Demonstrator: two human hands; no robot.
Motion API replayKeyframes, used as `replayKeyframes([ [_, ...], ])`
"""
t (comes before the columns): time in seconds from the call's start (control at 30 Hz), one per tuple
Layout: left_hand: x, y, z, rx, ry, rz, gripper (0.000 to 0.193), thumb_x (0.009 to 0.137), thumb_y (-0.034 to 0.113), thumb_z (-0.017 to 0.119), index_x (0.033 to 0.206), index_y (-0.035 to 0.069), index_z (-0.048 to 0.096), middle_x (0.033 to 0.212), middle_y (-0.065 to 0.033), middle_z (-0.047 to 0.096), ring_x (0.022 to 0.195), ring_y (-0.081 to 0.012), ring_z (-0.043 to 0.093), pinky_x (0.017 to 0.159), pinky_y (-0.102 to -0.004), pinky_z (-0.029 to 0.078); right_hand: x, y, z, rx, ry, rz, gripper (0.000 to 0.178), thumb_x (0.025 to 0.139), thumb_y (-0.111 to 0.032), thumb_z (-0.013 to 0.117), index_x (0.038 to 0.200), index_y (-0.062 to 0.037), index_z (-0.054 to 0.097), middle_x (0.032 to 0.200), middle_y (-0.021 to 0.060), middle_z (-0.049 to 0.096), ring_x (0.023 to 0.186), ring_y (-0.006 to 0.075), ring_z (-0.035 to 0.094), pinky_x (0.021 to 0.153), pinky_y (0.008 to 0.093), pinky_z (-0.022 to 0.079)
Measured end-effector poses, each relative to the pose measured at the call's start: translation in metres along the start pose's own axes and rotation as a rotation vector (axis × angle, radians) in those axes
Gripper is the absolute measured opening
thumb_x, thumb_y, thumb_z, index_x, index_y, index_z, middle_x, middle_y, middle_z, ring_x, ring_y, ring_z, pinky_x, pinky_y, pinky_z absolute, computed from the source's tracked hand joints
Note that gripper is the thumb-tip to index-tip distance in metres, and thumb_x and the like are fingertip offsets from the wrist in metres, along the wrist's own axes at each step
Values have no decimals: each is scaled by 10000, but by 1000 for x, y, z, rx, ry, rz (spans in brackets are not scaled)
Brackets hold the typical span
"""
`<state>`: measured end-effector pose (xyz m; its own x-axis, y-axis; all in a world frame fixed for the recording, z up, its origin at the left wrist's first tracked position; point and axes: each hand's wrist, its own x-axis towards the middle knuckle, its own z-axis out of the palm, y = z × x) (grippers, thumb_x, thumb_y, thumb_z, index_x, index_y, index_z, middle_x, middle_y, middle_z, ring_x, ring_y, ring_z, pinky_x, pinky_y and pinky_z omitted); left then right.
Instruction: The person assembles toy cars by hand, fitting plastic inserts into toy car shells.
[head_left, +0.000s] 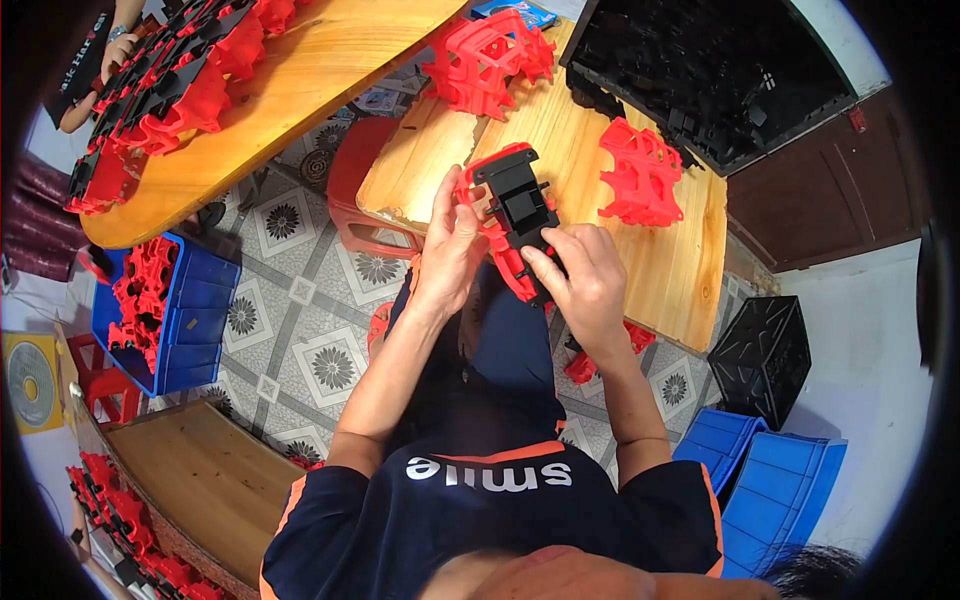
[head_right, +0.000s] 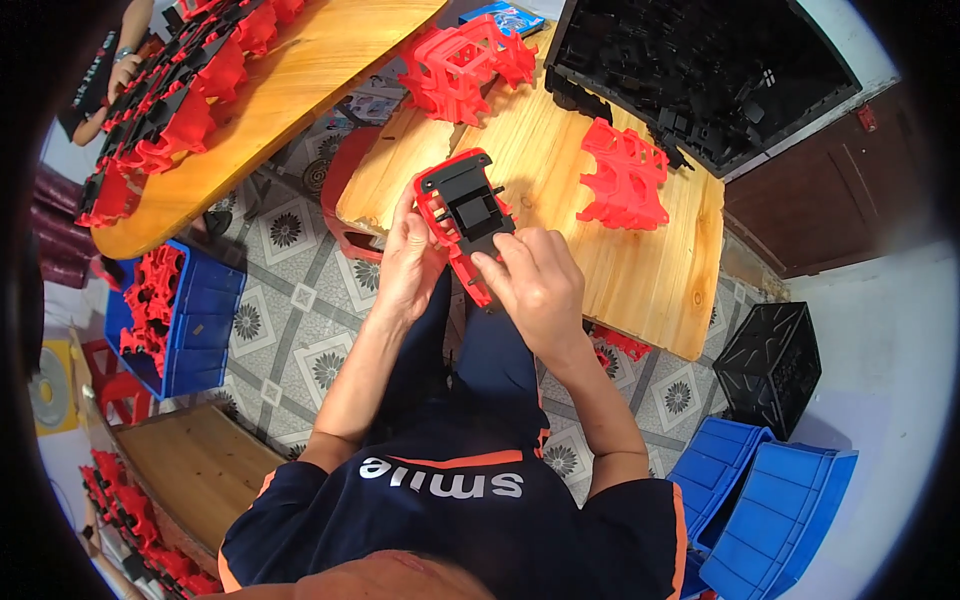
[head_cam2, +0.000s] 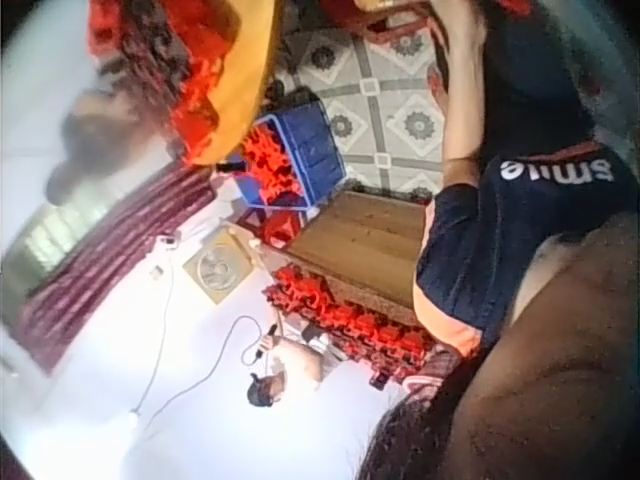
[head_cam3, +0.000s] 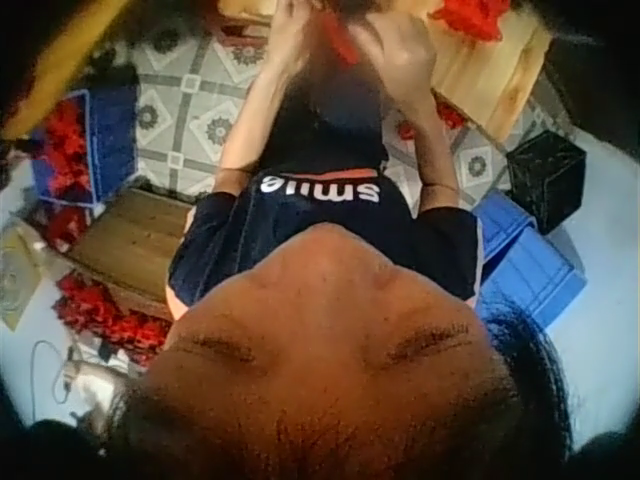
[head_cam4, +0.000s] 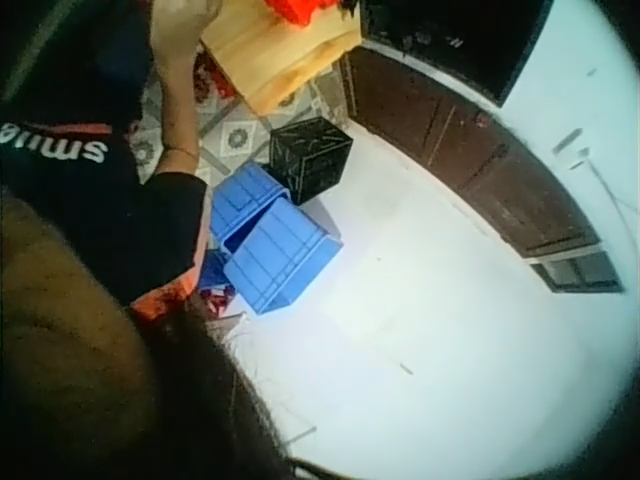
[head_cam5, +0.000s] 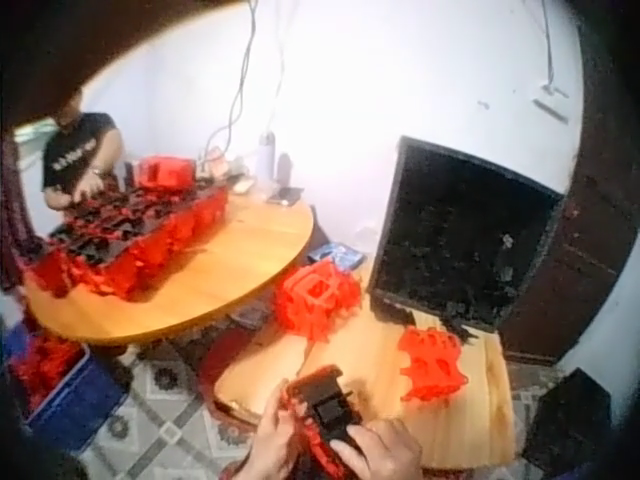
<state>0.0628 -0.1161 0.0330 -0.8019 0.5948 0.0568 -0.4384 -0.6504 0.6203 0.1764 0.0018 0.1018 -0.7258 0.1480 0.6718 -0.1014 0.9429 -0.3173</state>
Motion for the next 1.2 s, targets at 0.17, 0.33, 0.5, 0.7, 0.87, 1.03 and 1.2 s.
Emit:
replayKeyframes([
  [0.17, -4, -3, 10, 126, 16, 89, 772, 870, 321, 720, 1457, 96, 274, 1365, -95, 463, 1248, -229, 486, 1046, -396, 414, -3, -2, 5, 19, -24, -28, 324, 724, -159, 805, 966, -9, 650, 846, 105, 578, 775, 281, 582, 675, 376, 492],
  [0.33, -1, 6, 26, 199, 38, 10, 680, 922, 141, 635, 1471, 70, 240, 1384, -112, 446, 1262, -216, 473, 1053, -368, 400, 17, 19, 6, 221, 30, 165, 381, 810, -247, 761, 1053, 20, 641, 945, 120, 611, 843, 265, 609, 760, 350, 496],
  [0.5, -15, 12, 15, 786, -27, 218, 760, 882, 86, 623, 1488, 5, 172, 1312, -152, 465, 1195, -205, 495, 1011, -338, 417, 28, 22, 32, 635, -105, 362, 367, 901, -185, 668, 1155, 69, 593, 1059, 150, 627, 970, 215, 626, 842, 300, 483],
  [0.7, -36, 58, 33, 555, 88, 559, 793, 895, 210, 618, 1497, 26, 136, 1357, -149, 407, 1245, -223, 438, 1073, -356, 343, 14, 7, 15, 1135, -664, 398, 880, 895, -435, 661, 1486, 54, 228, 1463, 197, 370, 1375, 211, 349, 1121, 360, 290],
  [0.87, -58, 111, -2, 638, 290, 917, 752, 842, 177, 576, 1472, 30, 192, 1349, -140, 392, 1259, -219, 406, 1093, -381, 318, 42, -48, 31, 1223, -445, -4, 923, 852, -532, 664, 1481, 25, 279, 1507, 203, 322, 1365, 274, 381, 1079, 373, 339],
  [1.03, -37, 279, -54, 438, 780, 1098, 581, 913, 279, 520, 1362, -50, 349, 1258, -134, 516, 1120, -232, 544, 987, -384, 437, 52, -24, 30, 1081, -330, 120, 828, 882, -488, 655, 1458, 17, 340, 1485, 181, 367, 1350, 272, 402, 1068, 374, 355],
  [1.2, -28, 426, -197, 616, 943, 686, 897, 821, 493, 551, 1476, -39, 245, 1461, -232, 375, 1341, -309, 385, 1078, -382, 356, 113, -85, 71, 985, -405, 61, 604, 890, -213, 679, 1397, 7, 435, 1402, 192, 452, 1334, 263, 422, 1073, 372, 356],
])
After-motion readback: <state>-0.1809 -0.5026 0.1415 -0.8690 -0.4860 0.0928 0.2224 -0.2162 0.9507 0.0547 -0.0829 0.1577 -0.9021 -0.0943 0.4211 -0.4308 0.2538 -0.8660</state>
